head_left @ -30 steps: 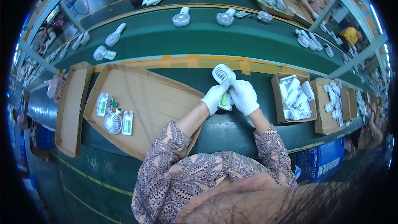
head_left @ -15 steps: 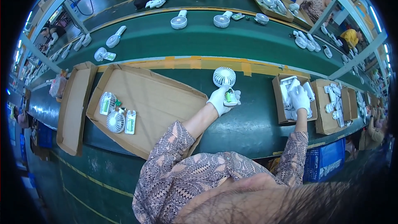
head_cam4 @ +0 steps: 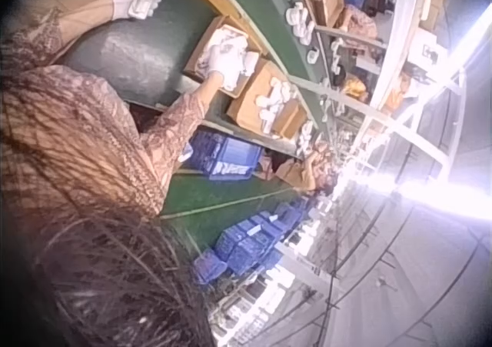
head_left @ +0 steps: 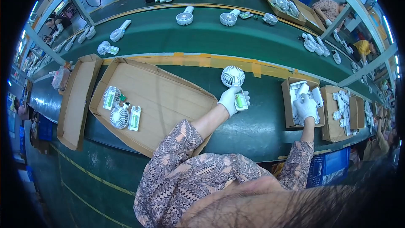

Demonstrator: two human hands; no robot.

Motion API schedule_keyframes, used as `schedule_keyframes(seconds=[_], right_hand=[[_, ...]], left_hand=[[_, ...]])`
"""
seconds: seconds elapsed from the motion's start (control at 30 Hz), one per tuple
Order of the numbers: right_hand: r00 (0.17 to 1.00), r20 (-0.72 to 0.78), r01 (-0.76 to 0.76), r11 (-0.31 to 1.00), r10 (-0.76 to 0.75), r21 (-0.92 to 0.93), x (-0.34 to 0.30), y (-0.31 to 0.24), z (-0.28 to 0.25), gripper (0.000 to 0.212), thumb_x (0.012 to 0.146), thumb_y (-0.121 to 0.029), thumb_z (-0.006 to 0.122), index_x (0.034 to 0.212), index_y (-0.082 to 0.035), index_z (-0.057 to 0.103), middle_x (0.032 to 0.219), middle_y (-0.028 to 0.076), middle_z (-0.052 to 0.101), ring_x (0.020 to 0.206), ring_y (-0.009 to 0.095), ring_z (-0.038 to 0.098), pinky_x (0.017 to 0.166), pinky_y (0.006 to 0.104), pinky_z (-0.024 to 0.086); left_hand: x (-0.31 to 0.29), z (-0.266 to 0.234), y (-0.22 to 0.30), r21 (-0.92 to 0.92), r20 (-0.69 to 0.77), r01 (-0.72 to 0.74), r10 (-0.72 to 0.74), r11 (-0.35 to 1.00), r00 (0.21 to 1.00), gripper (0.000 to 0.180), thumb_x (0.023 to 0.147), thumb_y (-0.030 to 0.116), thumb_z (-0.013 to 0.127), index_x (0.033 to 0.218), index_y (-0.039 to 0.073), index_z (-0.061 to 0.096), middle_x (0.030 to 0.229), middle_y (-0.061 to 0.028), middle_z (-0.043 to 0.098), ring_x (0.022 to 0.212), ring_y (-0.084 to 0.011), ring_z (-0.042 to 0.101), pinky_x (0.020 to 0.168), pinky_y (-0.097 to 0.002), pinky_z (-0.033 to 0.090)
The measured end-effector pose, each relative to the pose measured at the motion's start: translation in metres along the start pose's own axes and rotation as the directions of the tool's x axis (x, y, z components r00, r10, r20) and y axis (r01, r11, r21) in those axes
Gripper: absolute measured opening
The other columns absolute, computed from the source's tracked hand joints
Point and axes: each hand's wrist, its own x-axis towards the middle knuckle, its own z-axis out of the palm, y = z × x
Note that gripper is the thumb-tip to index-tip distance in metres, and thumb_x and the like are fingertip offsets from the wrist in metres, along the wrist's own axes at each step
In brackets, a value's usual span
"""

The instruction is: The person assembles portable electric fans by connecting internal wiring and batteries to the fan heads, fitting handle casings onto the assemblies by hand, and placing components and fans into cardboard boxes.

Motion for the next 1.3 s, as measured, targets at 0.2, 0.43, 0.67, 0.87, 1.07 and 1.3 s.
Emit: schedule_keyframes(seconds=[0.2,0.43,0.67,0.87,1.07,1.3], right_hand=[[1.000,-0.001,-0.011,0.985,0.011,0.170,-0.002,-0.003,-0.003,0.049,0.065,-0.028,0.063,0.107,-0.004,0.061,0.098,0.022,0.062,0.092,0.034,0.060,0.082,0.0385,0.047],[0.985,-0.170,0.092,0.792,0.016,0.604,-0.019,0.005,-0.023,0.039,0.072,-0.012,0.061,0.108,0.003,0.059,0.101,0.013,0.060,0.091,0.020,0.056,0.079,0.0295,0.045],[0.966,-0.245,0.256,0.484,-0.089,0.837,-0.038,-0.072,-0.015,0.024,0.082,-0.014,0.061,0.104,-0.002,0.059,0.097,0.005,0.056,0.079,0.011,0.054,0.065,0.0235,0.046],[0.959,-0.209,0.279,0.740,-0.189,0.612,-0.071,-0.109,0.047,0.038,0.077,-0.008,0.061,0.115,-0.005,0.058,0.106,0.012,0.059,0.092,0.021,0.058,0.081,0.0303,0.047],[0.935,-0.179,0.354,0.815,-0.305,0.458,-0.086,-0.097,0.047,0.042,0.072,-0.011,0.065,0.113,-0.008,0.059,0.113,0.016,0.051,0.101,0.029,0.055,0.088,0.0334,0.044],[0.952,-0.009,0.304,0.947,-0.305,0.099,-0.094,-0.112,0.029,0.044,0.069,-0.021,0.066,0.112,-0.016,0.059,0.110,0.013,0.055,0.095,0.033,0.057,0.080,0.0395,0.047]], left_hand=[[0.000,0.002,0.002,-0.017,-0.047,-0.040,0.039,0.999,0.998,0.027,0.090,0.030,0.050,0.099,0.004,0.051,0.091,-0.0148,0.059,0.076,-0.0276,0.060,0.064,-0.0452,0.052],[0.002,0.006,-0.004,-0.028,-0.010,-0.088,0.088,0.996,0.996,0.026,0.091,0.028,0.049,0.100,0.004,0.051,0.089,-0.0132,0.060,0.075,-0.0260,0.060,0.064,-0.0436,0.053],[-0.003,0.004,-0.001,0.022,0.021,-0.139,0.138,0.990,0.990,0.021,0.091,0.024,0.048,0.099,0.004,0.052,0.089,-0.0126,0.060,0.075,-0.0251,0.061,0.064,-0.0428,0.054],[0.002,0.001,0.002,-0.089,0.064,-0.086,0.092,0.992,0.994,0.022,0.091,0.024,0.049,0.098,0.004,0.052,0.089,-0.0128,0.061,0.075,-0.0259,0.061,0.065,-0.0434,0.053],[-0.004,0.003,0.004,-0.159,0.074,-0.043,0.055,0.986,0.996,0.017,0.088,0.015,0.048,0.101,0.004,0.051,0.095,-0.0141,0.060,0.083,-0.0283,0.061,0.071,-0.0455,0.052],[-0.004,0.007,0.001,-0.101,0.036,-0.081,0.085,0.992,0.996,0.020,0.088,0.012,0.048,0.106,0.004,0.047,0.100,-0.0148,0.058,0.087,-0.0292,0.060,0.074,-0.0480,0.052]])
